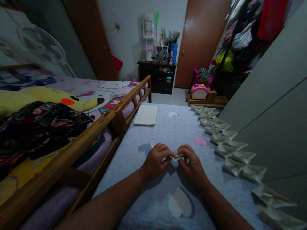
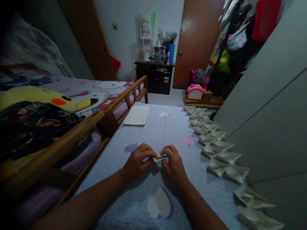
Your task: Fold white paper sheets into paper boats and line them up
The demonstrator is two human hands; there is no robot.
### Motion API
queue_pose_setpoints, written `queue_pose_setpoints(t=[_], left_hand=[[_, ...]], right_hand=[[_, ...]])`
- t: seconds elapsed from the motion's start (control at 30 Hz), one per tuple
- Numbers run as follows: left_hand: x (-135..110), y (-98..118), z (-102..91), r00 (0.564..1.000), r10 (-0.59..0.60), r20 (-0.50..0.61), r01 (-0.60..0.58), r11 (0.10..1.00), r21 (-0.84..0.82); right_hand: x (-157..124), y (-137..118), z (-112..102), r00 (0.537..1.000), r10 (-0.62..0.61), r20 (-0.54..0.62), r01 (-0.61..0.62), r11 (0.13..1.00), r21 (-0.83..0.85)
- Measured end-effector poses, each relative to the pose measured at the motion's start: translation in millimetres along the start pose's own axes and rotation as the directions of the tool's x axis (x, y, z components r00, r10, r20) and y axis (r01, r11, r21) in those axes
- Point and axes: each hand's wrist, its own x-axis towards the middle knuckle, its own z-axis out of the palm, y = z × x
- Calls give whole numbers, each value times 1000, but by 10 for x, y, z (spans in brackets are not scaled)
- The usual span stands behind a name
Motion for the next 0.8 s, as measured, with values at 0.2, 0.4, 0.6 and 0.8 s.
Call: queue_pose_setpoints(t=[0.2, 0.4, 0.6, 0.8], left_hand=[[-27, -56, 18, 986, 153, -58, -147, 984, 97], [-43, -50, 26, 979, 205, -18, -202, 974, 99], [-59, -52, 33, 978, 203, 41, -206, 973, 100], [-65, -59, 36, 971, 208, 113, -215, 976, 48]], right_hand=[[-24, -8, -63, 996, 74, 41, -78, 988, 136], [3, 4, -122, 989, 114, 93, -131, 968, 216], [41, 4, -140, 963, 103, 251, -174, 944, 281], [28, 53, -146, 935, 194, 298, -318, 833, 453]])
